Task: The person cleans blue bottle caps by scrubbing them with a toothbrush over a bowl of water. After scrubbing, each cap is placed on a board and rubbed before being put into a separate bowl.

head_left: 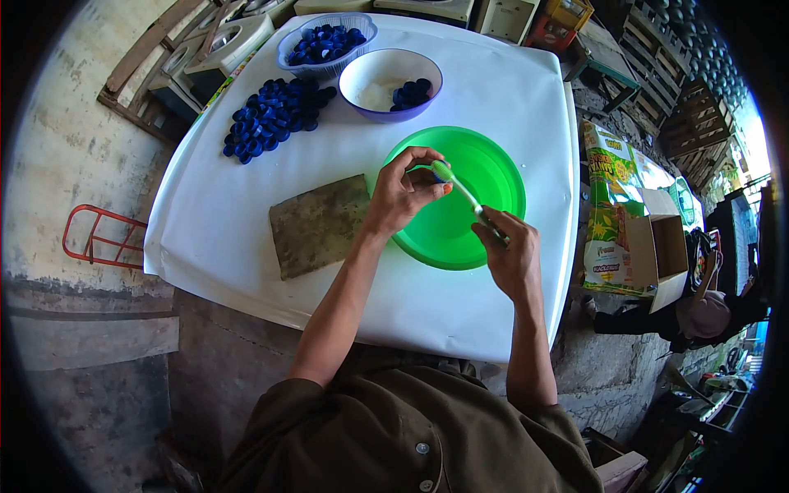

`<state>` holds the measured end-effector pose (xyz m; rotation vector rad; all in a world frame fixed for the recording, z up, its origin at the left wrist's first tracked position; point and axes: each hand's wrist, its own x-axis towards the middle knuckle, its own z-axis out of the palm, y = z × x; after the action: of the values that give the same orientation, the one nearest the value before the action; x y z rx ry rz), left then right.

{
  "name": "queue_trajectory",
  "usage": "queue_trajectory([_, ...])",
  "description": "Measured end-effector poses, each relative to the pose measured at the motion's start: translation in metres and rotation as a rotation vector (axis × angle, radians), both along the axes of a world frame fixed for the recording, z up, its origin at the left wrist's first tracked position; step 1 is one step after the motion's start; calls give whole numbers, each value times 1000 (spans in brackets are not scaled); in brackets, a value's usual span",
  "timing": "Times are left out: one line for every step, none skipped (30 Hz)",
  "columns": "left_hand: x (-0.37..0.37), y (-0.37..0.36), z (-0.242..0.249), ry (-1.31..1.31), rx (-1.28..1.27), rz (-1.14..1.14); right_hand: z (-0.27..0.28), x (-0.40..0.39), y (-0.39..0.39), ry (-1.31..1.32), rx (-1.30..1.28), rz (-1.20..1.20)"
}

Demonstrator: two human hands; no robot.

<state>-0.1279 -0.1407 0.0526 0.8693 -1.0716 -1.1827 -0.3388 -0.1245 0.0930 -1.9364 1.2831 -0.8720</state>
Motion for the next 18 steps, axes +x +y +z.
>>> queue_trajectory([-1,0,-1,7,-11,-6,-3,0,0,-14,-33,-7])
queue_trajectory([-1,1,0,5,10,-11,-8,-1,-1,-27,-66,-15])
queue_trajectory([-1,2,1,2,30,-15,-12,-2,-2,-39,-100,-21])
queue_trajectory([0,2,2,-1,48,-15,-14,-3,-6,-64,-83,-61])
queue_trajectory([0,2,1,-3,33,0,-13,-3,-5,-59,-78,-47])
queue_trajectory([-1,2,0,-7,19,13,-11,-2,-3,-54,-72,-34])
queue_trajectory([-2,1,-1,-11,4,24,-9,-1,-1,-50,-66,-24])
queue_trajectory([-2,0,-3,4,-8,21,-7,-1,1,-17,-24,6])
queue_trajectory([-1,0,-5,20,-20,16,-9,-1,0,-31,-47,-10])
queue_trajectory([-1,0,-7,36,-32,13,-13,-2,-2,-45,-68,-26])
queue_trajectory([-1,-1,-8,5,-43,20,-15,-2,-4,-59,-90,-40])
queue_trajectory([-1,-2,-7,-27,-54,29,-13,-2,-6,-46,-60,-65])
queue_trajectory([-1,-2,-7,-60,-66,37,-9,-2,-6,-33,-39,-40])
queue_trajectory([0,-2,-6,-37,-63,25,-5,-1,-4,-20,-18,-18])
queue_trajectory([0,-2,-5,-12,-60,11,-2,-1,-2,-5,4,2])
queue_trajectory([-1,-2,-5,14,-55,-3,-6,-1,0,-30,-15,7])
queue_trajectory([-2,-2,-4,5,-60,1,-8,-2,-2,-33,-26,-12])
queue_trajectory([-3,-1,-2,-5,-64,8,-11,-4,-6,-37,-37,-29])
